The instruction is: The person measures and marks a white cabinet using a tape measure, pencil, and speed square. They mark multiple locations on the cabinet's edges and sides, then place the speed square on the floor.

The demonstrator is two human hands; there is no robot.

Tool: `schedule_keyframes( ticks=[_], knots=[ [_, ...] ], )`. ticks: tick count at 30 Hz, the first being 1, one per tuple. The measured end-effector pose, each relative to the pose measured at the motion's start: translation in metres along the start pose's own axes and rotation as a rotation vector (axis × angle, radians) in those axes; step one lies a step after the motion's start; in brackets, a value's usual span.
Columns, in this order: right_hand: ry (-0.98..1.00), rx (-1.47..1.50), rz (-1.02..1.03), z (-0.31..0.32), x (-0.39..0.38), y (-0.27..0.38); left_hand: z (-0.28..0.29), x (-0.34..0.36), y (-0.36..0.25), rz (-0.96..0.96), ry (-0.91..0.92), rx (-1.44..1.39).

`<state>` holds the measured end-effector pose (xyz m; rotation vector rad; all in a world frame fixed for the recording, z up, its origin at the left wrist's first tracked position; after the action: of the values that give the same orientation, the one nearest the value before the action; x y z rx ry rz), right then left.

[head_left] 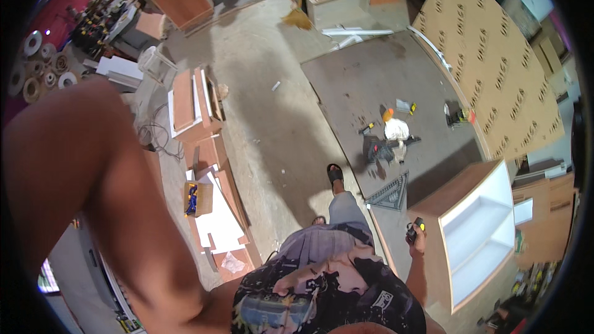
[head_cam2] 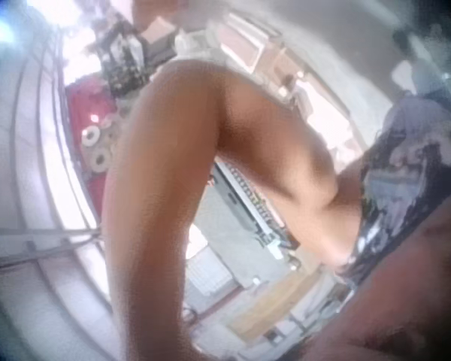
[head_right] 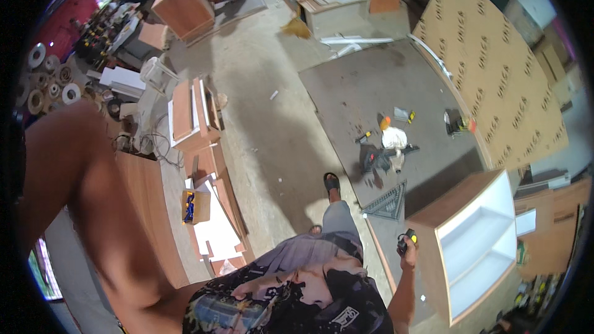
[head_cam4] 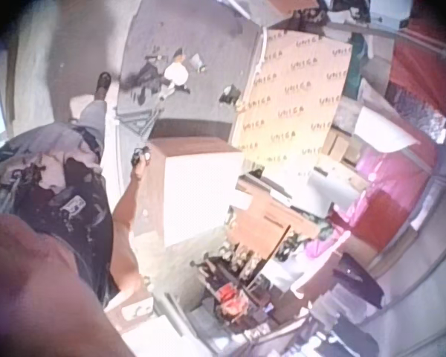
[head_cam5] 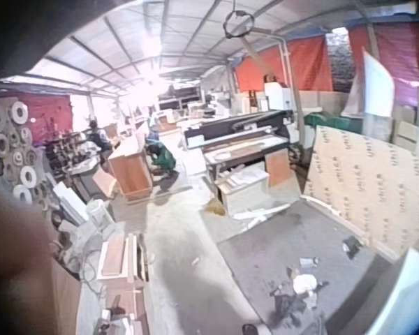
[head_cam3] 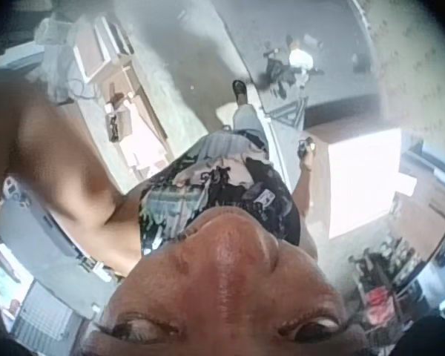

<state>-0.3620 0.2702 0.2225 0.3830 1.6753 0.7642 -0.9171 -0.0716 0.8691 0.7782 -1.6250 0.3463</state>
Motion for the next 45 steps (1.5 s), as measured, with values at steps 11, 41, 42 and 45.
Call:
schedule_keyframes(
  ticks=[11, 41, 42, 45],
  knots=[
    [0.044, 0.455, 0.034, 0.030, -0.123, -0.146, -0.086, -0.594, -0.352, 1.961, 1.119, 0.053],
    [-0.086, -0.044, 0.257, 0.511, -0.251, -0.154, -0.772, -0.720, -0.555, 1.779, 1.536, -0.994],
    [-0.058, -0.099, 0.181, 0.517, -0.247, -0.150, -0.784, -0.731, -0.567, 1.837, 1.518, -1.015],
    [-0.186, -0.346, 0.141, 0.548, -0.223, -0.162, -0.805, -0.772, -0.587, 1.973, 1.475, -0.972]
  ],
)
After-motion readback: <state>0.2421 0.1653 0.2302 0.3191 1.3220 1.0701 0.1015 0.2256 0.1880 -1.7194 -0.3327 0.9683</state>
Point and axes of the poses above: each hand's wrist, its own x-axis towards the middle knuckle, its own z-axis out of the back of the hand, y = z × x, the point moved 5 cm from there along x, towards the middle knuckle, and after that the axes turned 8 degrees about -z, right-handed, at the moved point
